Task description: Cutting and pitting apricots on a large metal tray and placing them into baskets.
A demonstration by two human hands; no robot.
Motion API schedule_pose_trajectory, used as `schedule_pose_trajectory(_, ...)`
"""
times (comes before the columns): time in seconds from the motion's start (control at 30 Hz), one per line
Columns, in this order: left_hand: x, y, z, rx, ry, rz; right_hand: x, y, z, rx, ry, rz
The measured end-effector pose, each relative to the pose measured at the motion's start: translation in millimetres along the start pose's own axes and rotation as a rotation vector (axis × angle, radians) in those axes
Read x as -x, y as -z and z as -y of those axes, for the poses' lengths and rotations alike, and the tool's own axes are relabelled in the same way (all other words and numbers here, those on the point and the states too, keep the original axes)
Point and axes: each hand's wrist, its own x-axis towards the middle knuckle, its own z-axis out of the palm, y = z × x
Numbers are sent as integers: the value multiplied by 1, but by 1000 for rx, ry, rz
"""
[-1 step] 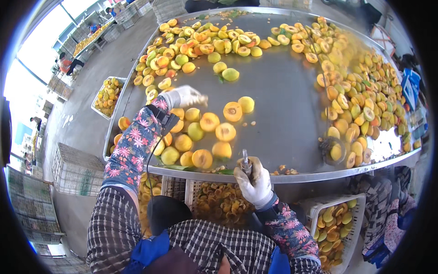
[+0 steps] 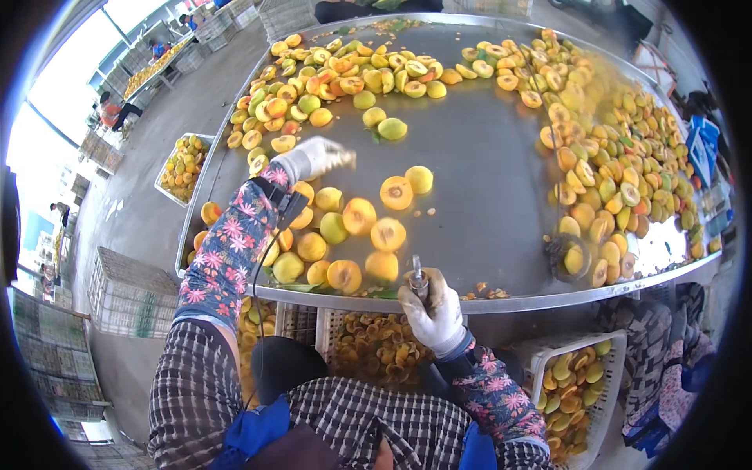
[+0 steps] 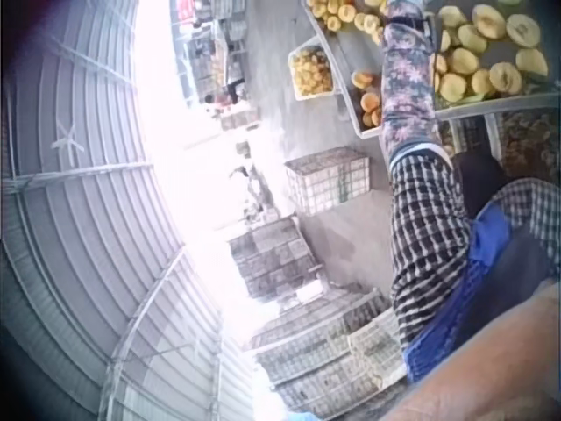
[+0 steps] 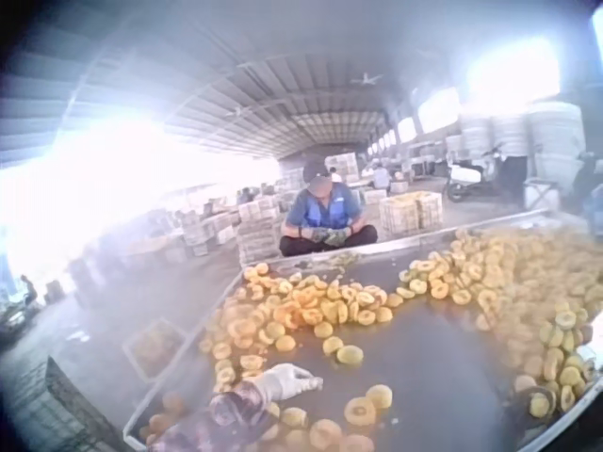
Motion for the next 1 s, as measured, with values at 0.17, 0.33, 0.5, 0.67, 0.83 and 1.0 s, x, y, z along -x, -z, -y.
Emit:
schedule_pose_trajectory(0.17,-79,2,-1,-284,-281,-675,-1,-8,2,45,29,12)
schedule_pose_trajectory(0.33,-126,-33,-48,-283,159,-453,5,-5,-11,47,107,11)
schedule_pose_trajectory(0.5,-125,-61,-80,-579,-89,58,1,2,-6,80,123,18)
schedule_pose_trajectory(0.67,-78,-78,-83,-656,-91,220,-3,3,-1,159,104,15)
schedule_pose_trajectory(0.83,1,-102,-115,-654,49,29,-5,2,-5,90,115,-68)
schedule_pose_trajectory(1.0,-6,-144,-97,-489,-238,-226,-4,0,-7,-232,101,-139)
